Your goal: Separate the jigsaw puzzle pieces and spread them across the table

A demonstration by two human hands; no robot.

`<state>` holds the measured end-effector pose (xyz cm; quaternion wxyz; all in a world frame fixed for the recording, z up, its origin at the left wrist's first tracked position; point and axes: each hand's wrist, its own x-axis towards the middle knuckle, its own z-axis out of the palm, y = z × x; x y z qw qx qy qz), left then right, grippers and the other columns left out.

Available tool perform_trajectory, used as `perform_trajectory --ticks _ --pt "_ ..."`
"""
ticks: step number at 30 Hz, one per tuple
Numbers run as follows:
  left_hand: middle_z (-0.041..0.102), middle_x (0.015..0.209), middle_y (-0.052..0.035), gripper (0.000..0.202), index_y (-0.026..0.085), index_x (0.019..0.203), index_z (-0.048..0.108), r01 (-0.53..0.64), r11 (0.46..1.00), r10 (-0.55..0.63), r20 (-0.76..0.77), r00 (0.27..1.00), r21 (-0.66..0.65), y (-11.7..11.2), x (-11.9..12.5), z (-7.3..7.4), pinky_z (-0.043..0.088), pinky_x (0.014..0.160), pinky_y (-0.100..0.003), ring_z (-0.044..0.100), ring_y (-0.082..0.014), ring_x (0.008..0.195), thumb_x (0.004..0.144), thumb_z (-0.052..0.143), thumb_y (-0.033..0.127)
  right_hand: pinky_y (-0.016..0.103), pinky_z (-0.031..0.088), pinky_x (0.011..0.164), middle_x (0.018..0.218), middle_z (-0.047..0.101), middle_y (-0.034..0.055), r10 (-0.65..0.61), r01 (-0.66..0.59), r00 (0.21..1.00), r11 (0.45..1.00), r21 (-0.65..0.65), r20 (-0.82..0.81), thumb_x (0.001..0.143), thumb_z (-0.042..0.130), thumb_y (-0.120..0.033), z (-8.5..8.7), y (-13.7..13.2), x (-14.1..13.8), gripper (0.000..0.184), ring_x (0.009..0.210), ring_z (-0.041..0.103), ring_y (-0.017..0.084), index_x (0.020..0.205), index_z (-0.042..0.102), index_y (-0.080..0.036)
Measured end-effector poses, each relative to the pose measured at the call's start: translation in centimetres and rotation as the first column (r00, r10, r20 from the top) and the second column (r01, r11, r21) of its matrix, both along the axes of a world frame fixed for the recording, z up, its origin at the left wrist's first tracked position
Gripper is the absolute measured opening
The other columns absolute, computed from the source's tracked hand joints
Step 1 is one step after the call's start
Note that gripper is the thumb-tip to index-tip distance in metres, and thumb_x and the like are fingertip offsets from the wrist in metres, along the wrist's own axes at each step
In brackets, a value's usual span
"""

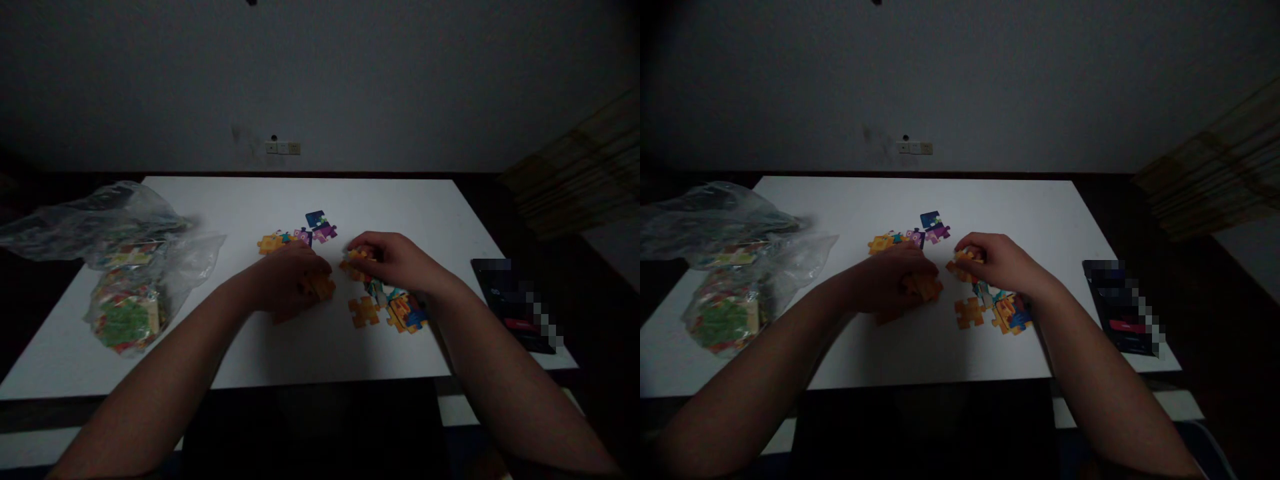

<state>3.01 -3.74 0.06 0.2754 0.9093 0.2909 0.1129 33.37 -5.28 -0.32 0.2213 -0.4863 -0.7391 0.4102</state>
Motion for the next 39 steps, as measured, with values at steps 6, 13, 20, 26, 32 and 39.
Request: perform_trajectory --ticks 6,13,20,26,32,39 --pt "0.082 0.120 -0.0069 0.039 0.028 0.126 0.079 -0.151 0.988 0.156 0.179 0.971 -0.040 1.0 -0.1 -1.1 0.060 0.094 -0.041 0.077 -0.0264 0.104 0.087 0.085 0.032 0.036 0.054 0.071 0.090 0.080 0.0034 -0.037 0.036 0.999 0.998 0.042 0.022 0.106 0.069 -0.041 -0.2 0.3 -0.1 0.026 0.078 0.074 0.022 0.122 0.078 -0.023" --pt "0.078 0.123 -0.0079 0.036 0.026 0.126 0.077 -0.325 0.945 0.309 0.242 0.920 0.028 1.9 -0.7 -1.0 0.060 0.098 -0.044 0.075 -0.0263 0.110 0.090 0.082 0.026 0.053 0.056 0.105 0.122 0.080 0.0120 -0.053 -0.068 0.963 0.901 0.428 0.264 0.104 0.068 -0.040 0.3 0.4 -0.8 0.022 0.118 0.072 0.035 0.117 0.081 -0.026" --pt "0.074 0.125 -0.0069 0.047 0.029 0.125 0.077 -0.287 0.956 0.271 0.190 0.943 0.057 2.1 -1.2 -0.3 0.059 0.106 -0.046 0.072 -0.0283 0.118 0.082 0.075 0.010 0.051 0.057 0.100 0.122 0.082 0.0120 0.147 -0.287 0.929 0.866 0.409 0.339 0.098 0.079 -0.058 0.4 -4.2 -7.8 0.043 0.113 0.073 0.036 0.128 0.074 -0.028" --pt "0.076 0.128 -0.0095 0.044 0.028 0.134 0.075 -0.247 0.960 0.237 0.088 0.968 0.131 2.3 -1.3 -0.6 0.055 0.109 -0.051 0.069 -0.0324 0.119 0.090 0.078 0.022 0.050 0.057 0.089 0.113 0.082 0.0145 0.100 -0.266 0.892 0.904 0.334 0.441 0.095 0.075 -0.040 0.4 -3.3 -6.9 0.021 0.103 0.075 0.036 0.109 0.075 -0.025" --pt "0.077 0.130 -0.0095 0.044 0.031 0.140 0.073 -0.235 0.956 0.238 0.007 0.971 0.175 1.9 -0.9 -1.6 0.050 0.109 -0.054 0.069 -0.0337 0.121 0.097 0.078 0.038 0.047 0.058 0.086 0.116 0.081 0.0095 -0.040 -0.103 0.917 0.937 0.333 0.396 0.087 0.076 -0.031 1.6 -1.2 -1.1 0.032 0.100 0.076 0.033 0.119 0.077 -0.029" --pt "0.078 0.137 -0.0094 0.045 0.034 0.137 0.074 -0.211 0.965 0.212 0.011 0.977 0.158 1.1 -0.2 -1.8 0.046 0.113 -0.060 0.068 -0.0367 0.128 0.093 0.082 0.038 0.048 0.059 0.094 0.129 0.081 0.0079 -0.004 -0.065 0.981 0.936 0.345 0.195 0.087 0.079 -0.027 2.3 -1.4 -0.5 0.044 0.110 0.076 0.033 0.131 0.073 -0.031"
